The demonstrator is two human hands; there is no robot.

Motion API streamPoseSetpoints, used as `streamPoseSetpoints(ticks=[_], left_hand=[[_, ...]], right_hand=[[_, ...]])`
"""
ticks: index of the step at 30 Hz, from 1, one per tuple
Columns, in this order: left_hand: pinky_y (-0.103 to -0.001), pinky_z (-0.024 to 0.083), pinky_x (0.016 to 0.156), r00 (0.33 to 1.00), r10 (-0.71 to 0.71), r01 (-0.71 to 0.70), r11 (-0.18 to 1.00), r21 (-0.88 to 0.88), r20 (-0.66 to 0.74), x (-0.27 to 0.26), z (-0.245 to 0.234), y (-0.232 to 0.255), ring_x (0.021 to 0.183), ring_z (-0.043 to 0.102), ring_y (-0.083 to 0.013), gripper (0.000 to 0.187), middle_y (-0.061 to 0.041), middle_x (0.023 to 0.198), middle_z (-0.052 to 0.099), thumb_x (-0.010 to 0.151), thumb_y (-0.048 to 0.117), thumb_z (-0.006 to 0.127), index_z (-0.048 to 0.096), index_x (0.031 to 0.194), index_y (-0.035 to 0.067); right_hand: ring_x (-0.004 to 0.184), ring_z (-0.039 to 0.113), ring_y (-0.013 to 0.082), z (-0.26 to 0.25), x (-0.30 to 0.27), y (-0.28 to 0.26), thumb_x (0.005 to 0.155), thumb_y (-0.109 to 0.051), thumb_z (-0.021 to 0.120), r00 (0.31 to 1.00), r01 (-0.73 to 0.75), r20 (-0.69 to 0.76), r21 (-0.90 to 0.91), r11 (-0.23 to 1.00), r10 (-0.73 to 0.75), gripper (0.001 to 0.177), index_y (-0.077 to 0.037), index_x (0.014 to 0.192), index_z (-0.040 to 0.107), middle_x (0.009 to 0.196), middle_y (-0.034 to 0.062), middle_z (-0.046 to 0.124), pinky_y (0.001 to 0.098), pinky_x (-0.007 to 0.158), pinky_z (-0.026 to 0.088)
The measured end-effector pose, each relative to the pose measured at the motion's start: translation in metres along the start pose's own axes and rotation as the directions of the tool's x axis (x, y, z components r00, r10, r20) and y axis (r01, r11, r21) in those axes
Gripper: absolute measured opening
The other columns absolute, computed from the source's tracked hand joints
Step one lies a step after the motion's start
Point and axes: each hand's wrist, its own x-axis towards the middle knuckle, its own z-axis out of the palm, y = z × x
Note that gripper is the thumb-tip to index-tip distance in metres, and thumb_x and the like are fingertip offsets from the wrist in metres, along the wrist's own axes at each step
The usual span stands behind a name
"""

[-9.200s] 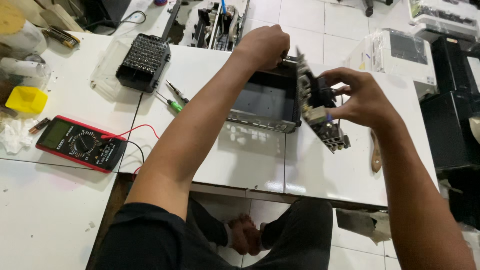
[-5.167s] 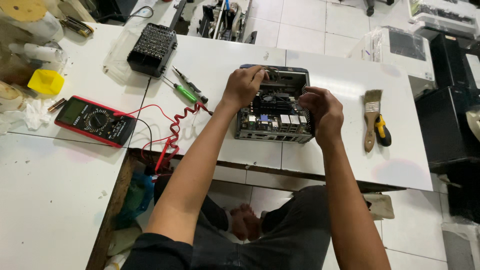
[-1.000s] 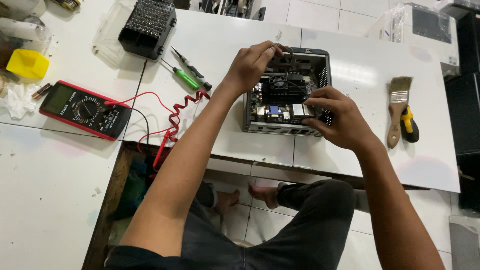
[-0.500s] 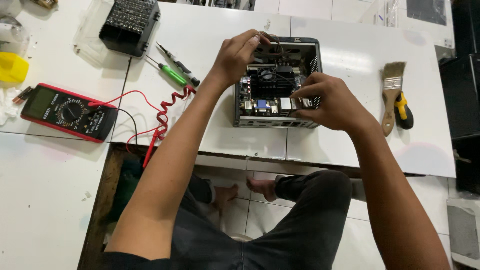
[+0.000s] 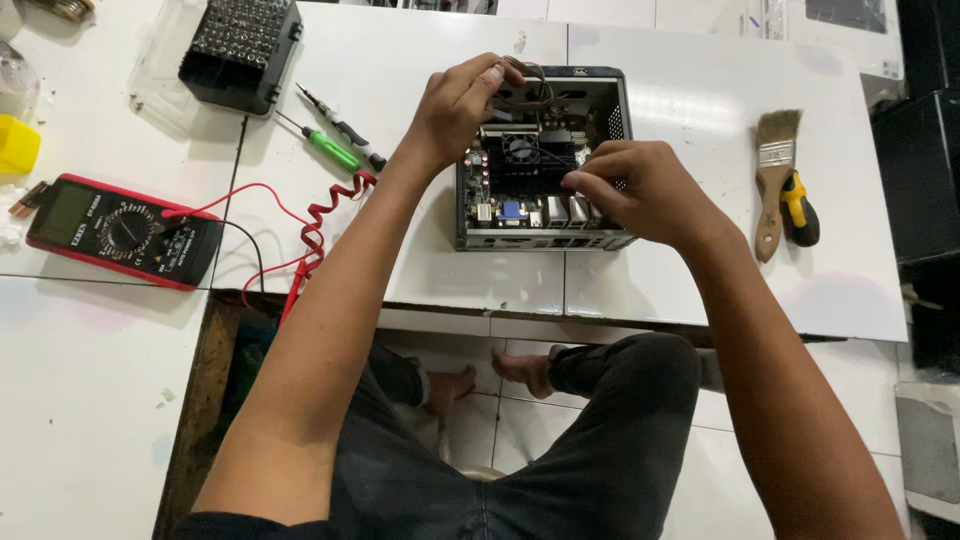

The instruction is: The person works on a small form-factor computer case placed on a white table. They connect internal wires and components by hand, then use a screwdriver to tighten screws on the side of the case.

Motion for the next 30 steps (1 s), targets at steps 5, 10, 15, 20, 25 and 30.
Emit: streamPoseSetpoints(ticks=[5,10,15,20,25,30], left_hand=[[-0.029,0.045,0.065,1.0,-0.009,0.009,1.0,0.02,-0.002,0.001,0.0,-0.002,0.072,0.054,-0.0124,0.039,0.0,0.112,0.078,0.104,0.034,0.042,0.076,0.106,0.014],[-0.03,0.035,0.061,1.0,-0.012,0.012,0.998,0.059,-0.011,-0.003,-0.002,0.002,0.058,0.043,-0.0111,0.038,0.002,0.066,0.055,0.107,0.033,0.044,0.077,0.106,0.015],[-0.034,0.046,0.082,1.0,0.021,-0.019,0.993,0.113,-0.019,0.0,-0.004,0.0,0.078,0.062,-0.0171,0.042,-0.001,0.08,0.071,0.105,0.034,0.041,0.078,0.108,0.015],[-0.033,0.034,0.064,1.0,0.0,0.001,0.995,0.098,-0.012,-0.002,-0.005,0.002,0.055,0.039,-0.0123,0.04,0.003,0.056,0.042,0.107,0.033,0.041,0.078,0.109,0.016],[-0.034,0.042,0.069,0.999,0.031,-0.03,0.996,0.079,-0.02,0.0,-0.004,-0.001,0.062,0.053,-0.0128,0.041,0.002,0.085,0.076,0.104,0.034,0.041,0.078,0.107,0.015],[-0.031,0.04,0.062,1.0,-0.02,0.02,0.999,-0.029,-0.008,0.002,-0.004,-0.003,0.059,0.048,-0.0108,0.035,0.001,0.094,0.076,0.105,0.028,0.043,0.075,0.101,0.014]], right_hand=[[0.096,0.077,0.0226,-0.008,0.003,-0.01,0.095,-0.017,0.08,0.988,-0.111,0.101,-0.042,0.993,0.115,0.019,-0.011,0.113,0.085,0.109,0.0063,0.082,0.0373,0.087,0.059],[0.102,0.077,0.023,-0.01,0.011,-0.011,0.088,-0.022,0.086,0.956,-0.199,0.197,-0.109,0.974,0.217,0.033,-0.012,0.119,0.083,0.115,0.0048,0.082,0.0375,0.092,0.059],[0.094,0.075,0.0233,-0.002,0.02,-0.006,0.082,-0.029,0.094,0.968,-0.244,0.03,-0.091,0.965,0.248,0.058,-0.006,0.132,0.074,0.114,0.0134,0.073,0.0364,0.087,0.064],[0.102,0.071,0.03,0.005,0.038,-0.011,0.089,-0.028,0.085,0.967,-0.239,0.041,-0.197,0.951,0.251,0.062,-0.007,0.145,0.068,0.135,0.0151,0.066,0.0442,0.092,0.059],[0.136,0.059,0.0394,0.016,0.067,-0.007,0.09,-0.025,0.081,0.98,-0.143,0.097,-0.272,0.952,0.175,0.066,-0.006,0.15,0.063,0.151,0.0192,0.062,0.0504,0.114,0.045],[0.125,0.055,0.0391,0.038,0.078,0.01,0.074,-0.038,0.091,0.945,-0.147,0.22,-0.38,0.913,0.243,0.086,-0.007,0.149,0.063,0.139,0.0161,0.055,0.0491,0.11,0.046]])
